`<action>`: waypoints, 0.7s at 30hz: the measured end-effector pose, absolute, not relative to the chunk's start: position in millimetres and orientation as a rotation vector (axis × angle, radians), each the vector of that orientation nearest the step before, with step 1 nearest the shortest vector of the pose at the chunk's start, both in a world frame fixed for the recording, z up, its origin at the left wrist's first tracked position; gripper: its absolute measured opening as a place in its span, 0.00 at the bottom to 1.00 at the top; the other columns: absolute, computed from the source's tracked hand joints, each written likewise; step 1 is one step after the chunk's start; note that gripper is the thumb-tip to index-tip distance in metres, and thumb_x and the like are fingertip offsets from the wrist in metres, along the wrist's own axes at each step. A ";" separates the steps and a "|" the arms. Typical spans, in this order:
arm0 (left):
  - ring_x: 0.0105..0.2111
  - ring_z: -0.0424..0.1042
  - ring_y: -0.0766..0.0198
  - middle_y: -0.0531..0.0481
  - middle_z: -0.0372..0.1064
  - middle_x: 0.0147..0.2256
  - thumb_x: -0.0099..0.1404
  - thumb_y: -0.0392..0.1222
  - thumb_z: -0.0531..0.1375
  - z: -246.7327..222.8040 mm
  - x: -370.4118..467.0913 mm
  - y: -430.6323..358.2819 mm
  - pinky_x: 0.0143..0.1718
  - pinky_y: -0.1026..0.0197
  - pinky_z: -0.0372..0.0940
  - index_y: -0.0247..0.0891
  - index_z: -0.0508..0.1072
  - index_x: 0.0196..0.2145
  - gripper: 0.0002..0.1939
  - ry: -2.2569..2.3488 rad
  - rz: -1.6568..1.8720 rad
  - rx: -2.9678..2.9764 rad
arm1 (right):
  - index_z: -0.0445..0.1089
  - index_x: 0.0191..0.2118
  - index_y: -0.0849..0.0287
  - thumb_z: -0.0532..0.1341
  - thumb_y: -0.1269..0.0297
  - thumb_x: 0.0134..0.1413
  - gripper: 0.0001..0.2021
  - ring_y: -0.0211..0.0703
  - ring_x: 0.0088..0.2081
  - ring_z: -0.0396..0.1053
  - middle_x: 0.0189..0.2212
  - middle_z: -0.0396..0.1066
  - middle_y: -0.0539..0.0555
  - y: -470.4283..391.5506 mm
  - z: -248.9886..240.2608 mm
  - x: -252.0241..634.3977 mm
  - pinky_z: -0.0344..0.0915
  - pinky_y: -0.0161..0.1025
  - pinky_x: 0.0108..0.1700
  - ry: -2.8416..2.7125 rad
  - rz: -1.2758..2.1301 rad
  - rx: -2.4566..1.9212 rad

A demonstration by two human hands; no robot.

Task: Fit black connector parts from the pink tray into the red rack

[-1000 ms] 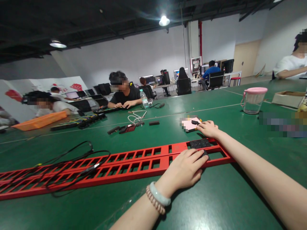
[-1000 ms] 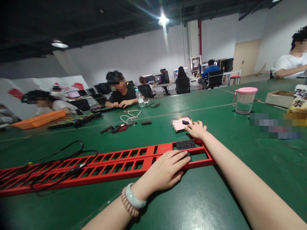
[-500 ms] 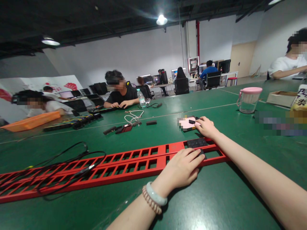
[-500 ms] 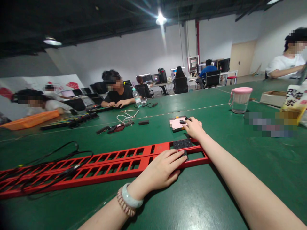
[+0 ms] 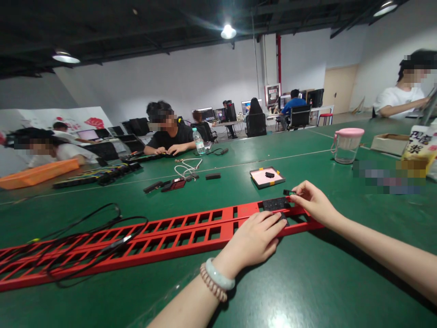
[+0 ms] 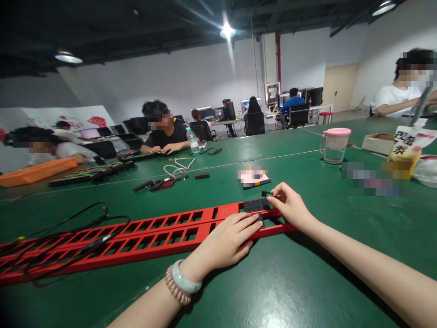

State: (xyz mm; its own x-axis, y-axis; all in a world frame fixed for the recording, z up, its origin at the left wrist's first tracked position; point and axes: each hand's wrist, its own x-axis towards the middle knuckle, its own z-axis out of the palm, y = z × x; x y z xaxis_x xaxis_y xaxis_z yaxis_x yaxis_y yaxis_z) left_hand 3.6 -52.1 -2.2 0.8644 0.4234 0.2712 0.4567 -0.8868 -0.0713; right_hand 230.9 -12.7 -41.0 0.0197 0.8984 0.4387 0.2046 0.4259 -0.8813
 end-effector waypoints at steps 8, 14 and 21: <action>0.56 0.55 0.58 0.45 0.58 0.55 0.64 0.38 0.52 -3.1 4.7 -50.2 0.57 0.51 0.53 0.39 0.59 0.55 0.21 -0.674 -0.394 -2.899 | 0.62 0.39 0.58 0.59 0.51 0.50 0.16 0.33 0.21 0.63 0.25 0.67 0.49 -35.1 -27.3 232.3 0.62 0.33 0.25 -1.233 1.454 -0.815; 0.57 0.54 0.58 0.45 0.57 0.56 0.64 0.38 0.52 -4.1 6.2 -47.1 0.57 0.50 0.51 0.38 0.58 0.56 0.22 -0.675 -0.373 -2.912 | 0.65 0.33 0.57 0.61 0.56 0.49 0.11 0.31 0.22 0.62 0.28 0.70 0.51 -24.2 -30.7 242.8 0.64 0.30 0.24 -1.027 1.496 -0.780; 0.56 0.54 0.57 0.44 0.56 0.56 0.64 0.38 0.52 -5.7 6.6 -45.8 0.57 0.50 0.52 0.38 0.58 0.56 0.22 -0.655 -0.383 -2.913 | 0.64 0.47 0.51 0.62 0.62 0.49 0.18 0.32 0.28 0.68 0.35 0.71 0.50 -27.9 -26.5 246.8 0.69 0.33 0.33 -1.005 1.560 -0.759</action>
